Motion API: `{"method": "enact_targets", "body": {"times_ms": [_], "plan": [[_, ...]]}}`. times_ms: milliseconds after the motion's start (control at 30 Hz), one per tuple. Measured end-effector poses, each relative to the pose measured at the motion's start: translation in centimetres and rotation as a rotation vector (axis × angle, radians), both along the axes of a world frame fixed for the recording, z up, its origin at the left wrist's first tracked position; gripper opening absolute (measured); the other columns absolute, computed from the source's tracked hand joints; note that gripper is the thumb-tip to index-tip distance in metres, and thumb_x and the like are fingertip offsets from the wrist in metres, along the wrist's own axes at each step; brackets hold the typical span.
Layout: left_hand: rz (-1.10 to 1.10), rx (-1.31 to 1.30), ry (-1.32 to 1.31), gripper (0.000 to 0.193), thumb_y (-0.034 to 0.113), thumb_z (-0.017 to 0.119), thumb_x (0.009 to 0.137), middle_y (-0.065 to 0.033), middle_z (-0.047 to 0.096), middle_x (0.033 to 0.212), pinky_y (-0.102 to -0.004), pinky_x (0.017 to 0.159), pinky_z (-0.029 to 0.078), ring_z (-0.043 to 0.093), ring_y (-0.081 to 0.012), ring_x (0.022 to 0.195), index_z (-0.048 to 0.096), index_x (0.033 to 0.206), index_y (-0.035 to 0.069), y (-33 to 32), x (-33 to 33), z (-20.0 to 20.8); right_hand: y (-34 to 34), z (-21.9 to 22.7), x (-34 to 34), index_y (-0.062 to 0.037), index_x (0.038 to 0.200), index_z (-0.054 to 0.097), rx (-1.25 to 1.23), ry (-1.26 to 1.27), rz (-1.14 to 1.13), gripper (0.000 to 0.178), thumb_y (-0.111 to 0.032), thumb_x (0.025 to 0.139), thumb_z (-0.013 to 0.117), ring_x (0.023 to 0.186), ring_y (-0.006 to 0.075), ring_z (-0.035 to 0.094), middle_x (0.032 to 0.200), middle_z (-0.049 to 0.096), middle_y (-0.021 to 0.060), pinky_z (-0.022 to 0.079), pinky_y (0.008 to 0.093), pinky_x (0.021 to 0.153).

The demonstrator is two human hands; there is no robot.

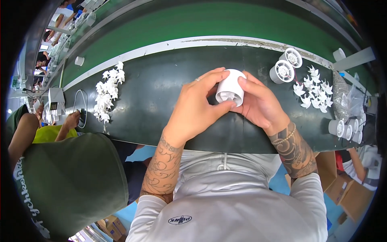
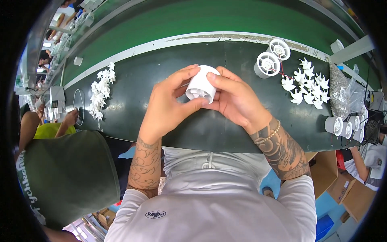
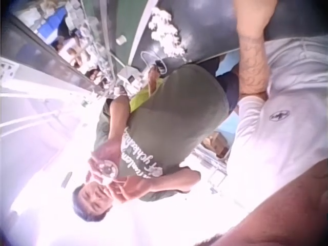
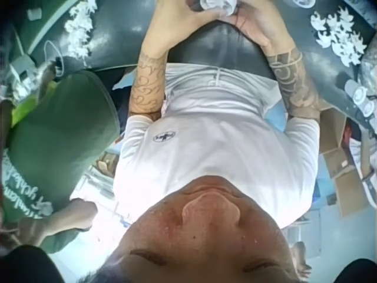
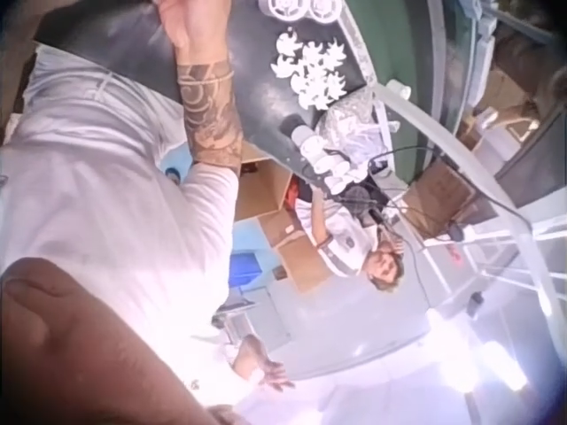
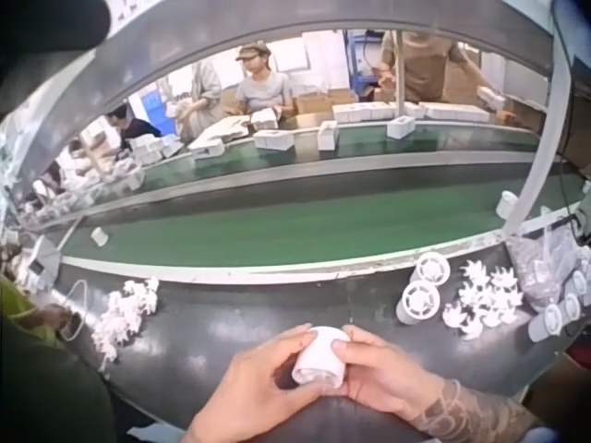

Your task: The person assembles electronic components by hand, inserting motor units into white plastic housings at a factory workstation.

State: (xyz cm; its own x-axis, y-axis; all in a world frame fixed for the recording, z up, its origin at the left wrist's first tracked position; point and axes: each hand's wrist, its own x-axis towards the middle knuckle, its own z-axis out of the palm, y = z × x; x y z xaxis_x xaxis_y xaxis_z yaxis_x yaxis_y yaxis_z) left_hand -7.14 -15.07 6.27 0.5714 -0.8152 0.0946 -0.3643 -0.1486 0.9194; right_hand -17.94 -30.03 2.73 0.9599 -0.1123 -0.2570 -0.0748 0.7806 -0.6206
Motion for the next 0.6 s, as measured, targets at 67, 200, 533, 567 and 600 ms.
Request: {"method": "enact_targets", "body": {"times_ms": [67, 200, 533, 567, 600], "plan": [[-0.030, 0.027, -0.009, 0.052, -0.007, 0.075, 0.077, -0.0175, 0.060, 0.129, -0.0355, 0.097, 0.053, 0.062, -0.0255, 0.116, 0.059, 0.126, -0.004, 0.5, 0.4, 0.6, 0.0, 0.3, -0.1, -0.0044, 0.130, 0.048, 0.030, 0.016, 0.021, 0.039, -0.028, 0.100, 0.052, 0.110, 0.0227, 0.062, 0.121, 0.059, 0.0122, 0.056, 0.0383, 0.091], [-0.007, -0.132, 0.186, 0.058, 0.008, 0.081, 0.072, -0.0187, 0.060, 0.130, -0.0356, 0.091, 0.055, 0.065, -0.0297, 0.111, 0.059, 0.125, 0.000, 0.9, 0.8, -0.4, -0.2, 0.3, -0.3, -0.0043, 0.131, 0.048, 0.049, 0.006, 0.053, 0.039, -0.028, 0.100, 0.052, 0.110, 0.0237, 0.062, 0.121, 0.059, 0.0126, 0.056, 0.0392, 0.091], [0.150, -0.152, 0.273, 0.063, -0.005, 0.069, 0.080, -0.0213, 0.059, 0.129, -0.0353, 0.093, 0.054, 0.062, -0.0264, 0.114, 0.046, 0.138, -0.002, 0.5, -1.0, -0.2, -0.7, -0.3, -0.8, -0.0049, 0.124, 0.053, 0.094, 0.004, -0.034, 0.031, -0.020, 0.097, 0.058, 0.106, 0.0255, 0.064, 0.117, 0.062, 0.0126, 0.055, 0.0453, 0.088], [0.199, -0.142, 0.229, 0.062, -0.006, 0.068, 0.081, -0.0218, 0.058, 0.129, -0.0359, 0.092, 0.054, 0.062, -0.0267, 0.113, 0.046, 0.138, -0.003, 1.0, -1.2, 0.0, -0.4, 0.0, -0.4, -0.0047, 0.118, 0.055, 0.071, 0.005, -0.022, 0.027, -0.019, 0.096, 0.061, 0.102, 0.0233, 0.065, 0.112, 0.064, 0.0108, 0.056, 0.0438, 0.085], [0.206, -0.170, 0.223, 0.059, -0.007, 0.068, 0.080, -0.0204, 0.058, 0.129, -0.0357, 0.092, 0.055, 0.062, -0.0260, 0.112, 0.048, 0.135, -0.003, 1.4, -1.5, -0.4, 0.2, -0.1, 0.0, -0.0050, 0.110, 0.056, -0.002, -0.041, -0.025, 0.022, -0.019, 0.094, 0.064, 0.094, 0.0195, 0.065, 0.103, 0.063, 0.0086, 0.056, 0.0401, 0.080]]}}
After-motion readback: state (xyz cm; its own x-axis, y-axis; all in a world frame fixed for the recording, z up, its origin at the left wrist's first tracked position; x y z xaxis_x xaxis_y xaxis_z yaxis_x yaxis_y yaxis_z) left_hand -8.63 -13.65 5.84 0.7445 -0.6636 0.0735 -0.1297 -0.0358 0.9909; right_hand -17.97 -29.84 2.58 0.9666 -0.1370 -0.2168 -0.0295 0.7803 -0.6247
